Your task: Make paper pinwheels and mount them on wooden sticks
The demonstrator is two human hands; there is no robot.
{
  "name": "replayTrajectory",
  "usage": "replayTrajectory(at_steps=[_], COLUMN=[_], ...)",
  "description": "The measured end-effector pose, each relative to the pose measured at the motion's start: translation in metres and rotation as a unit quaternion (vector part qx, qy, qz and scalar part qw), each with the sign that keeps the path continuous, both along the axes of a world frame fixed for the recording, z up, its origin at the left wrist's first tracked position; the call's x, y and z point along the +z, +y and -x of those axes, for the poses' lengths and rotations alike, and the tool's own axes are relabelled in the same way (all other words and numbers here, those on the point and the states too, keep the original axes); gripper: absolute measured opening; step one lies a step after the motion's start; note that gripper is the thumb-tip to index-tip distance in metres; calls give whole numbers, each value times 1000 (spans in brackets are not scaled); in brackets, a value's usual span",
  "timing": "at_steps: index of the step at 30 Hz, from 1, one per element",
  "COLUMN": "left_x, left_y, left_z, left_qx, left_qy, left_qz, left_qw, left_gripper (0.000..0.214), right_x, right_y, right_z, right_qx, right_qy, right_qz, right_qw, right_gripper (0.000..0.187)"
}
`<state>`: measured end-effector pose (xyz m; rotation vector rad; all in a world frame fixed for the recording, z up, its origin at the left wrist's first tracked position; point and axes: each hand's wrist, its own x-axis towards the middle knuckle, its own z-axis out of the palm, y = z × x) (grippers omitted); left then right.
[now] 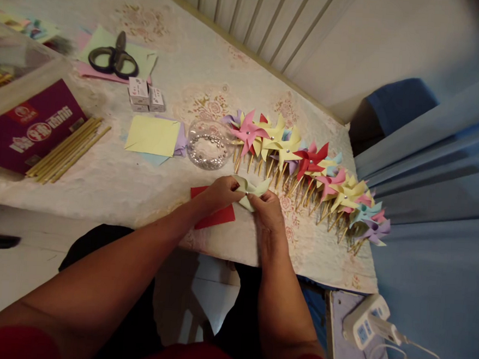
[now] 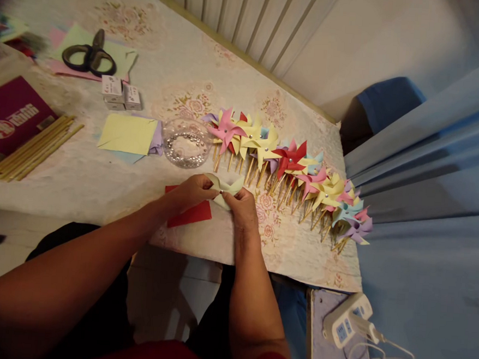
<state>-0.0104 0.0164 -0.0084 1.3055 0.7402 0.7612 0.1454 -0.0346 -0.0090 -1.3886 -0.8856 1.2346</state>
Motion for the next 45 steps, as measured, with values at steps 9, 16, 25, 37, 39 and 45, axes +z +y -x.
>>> replayTrajectory(at_steps=[9, 16, 25, 37, 39, 45], left_x=[-4, 9, -3, 6, 8, 4], left_y=[0, -2, 4, 2, 1, 2], left_z=[-3, 1, 1, 8, 9, 4], left_qx=[22, 61, 62, 63, 73, 50], left_qy=[-6, -61, -126, -170, -156, -83], left_qz=[12, 119, 164, 208, 203, 131], left_qw=[1000, 989, 976, 961, 964, 987], left_gripper=[19, 26, 23, 28, 28, 21], right_x=[2, 7, 0, 0, 10, 33], right_y=[-2, -4, 1, 2, -1, -13], right_z=[-1, -5, -9, -12, -14, -16], right_qx=[18, 23, -37, -90, -123, -21], right_qy=[-4, 29, 34, 39, -19, -203], right_qz=[-3, -20, -51, -84, -138, -199], right_qw=[1000, 999, 997, 992, 983, 958], right_gripper=[31, 30, 35, 25, 18, 20])
